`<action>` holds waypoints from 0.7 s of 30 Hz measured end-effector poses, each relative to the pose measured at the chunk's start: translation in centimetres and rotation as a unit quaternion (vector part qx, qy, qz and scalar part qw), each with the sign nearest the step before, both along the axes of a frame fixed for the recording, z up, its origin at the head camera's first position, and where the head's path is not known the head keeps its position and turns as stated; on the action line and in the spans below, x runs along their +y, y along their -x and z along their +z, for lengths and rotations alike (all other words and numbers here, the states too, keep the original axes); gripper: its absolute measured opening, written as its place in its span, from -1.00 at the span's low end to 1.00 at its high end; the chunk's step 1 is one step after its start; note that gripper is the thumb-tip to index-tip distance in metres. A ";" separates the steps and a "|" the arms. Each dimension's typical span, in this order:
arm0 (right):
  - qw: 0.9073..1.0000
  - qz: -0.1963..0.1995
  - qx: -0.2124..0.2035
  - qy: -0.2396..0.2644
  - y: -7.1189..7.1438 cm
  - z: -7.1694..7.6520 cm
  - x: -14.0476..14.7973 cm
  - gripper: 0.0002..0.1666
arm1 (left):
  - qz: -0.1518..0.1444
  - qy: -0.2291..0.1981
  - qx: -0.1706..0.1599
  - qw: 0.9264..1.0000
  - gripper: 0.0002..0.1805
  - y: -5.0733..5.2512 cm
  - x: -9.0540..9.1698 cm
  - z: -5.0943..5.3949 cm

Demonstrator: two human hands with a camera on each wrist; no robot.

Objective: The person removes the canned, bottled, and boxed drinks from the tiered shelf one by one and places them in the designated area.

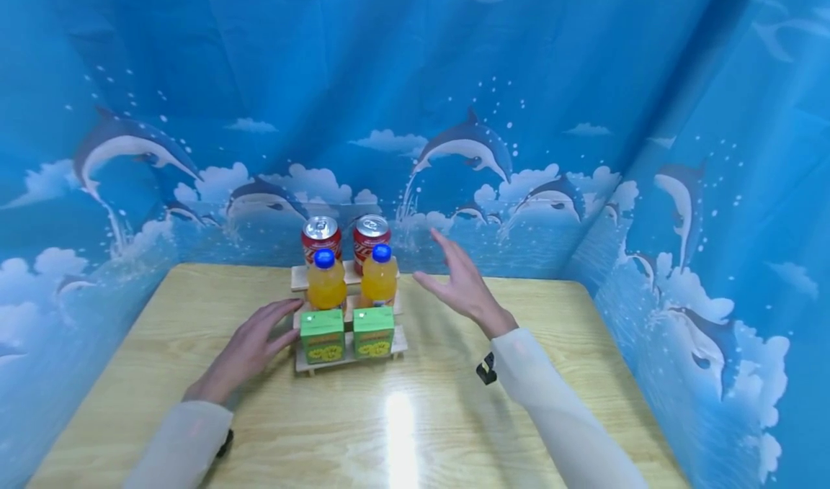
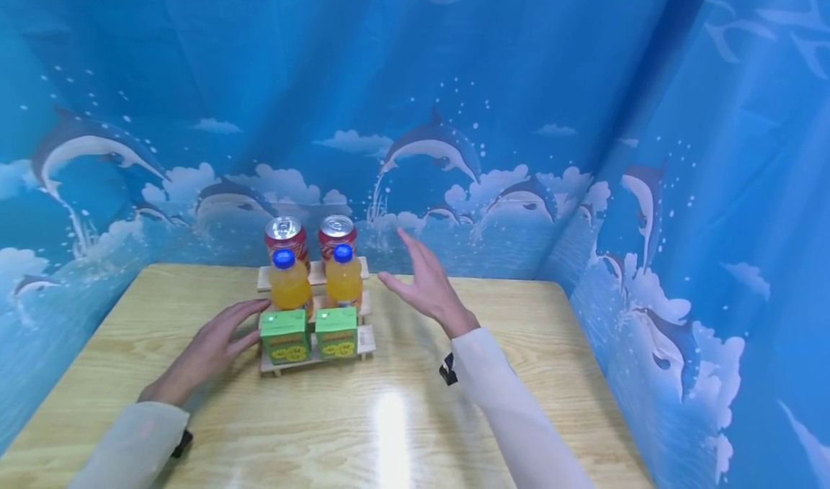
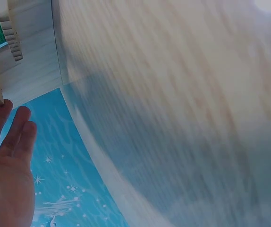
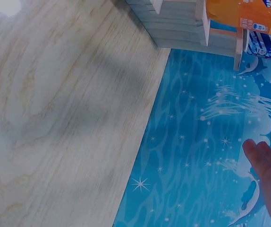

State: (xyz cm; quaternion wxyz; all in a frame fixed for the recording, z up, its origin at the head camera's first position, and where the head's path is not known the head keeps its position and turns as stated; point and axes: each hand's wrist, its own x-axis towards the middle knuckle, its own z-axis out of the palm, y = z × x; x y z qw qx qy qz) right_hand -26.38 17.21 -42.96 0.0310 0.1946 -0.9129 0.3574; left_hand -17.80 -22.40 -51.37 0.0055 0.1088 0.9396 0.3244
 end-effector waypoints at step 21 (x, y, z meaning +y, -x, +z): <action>0.990 0.076 -0.024 0.116 2.2 1.1 -2.2 -0.04 | 0.013 -0.016 -0.005 1.000 -0.34 0.0 -0.1 -0.3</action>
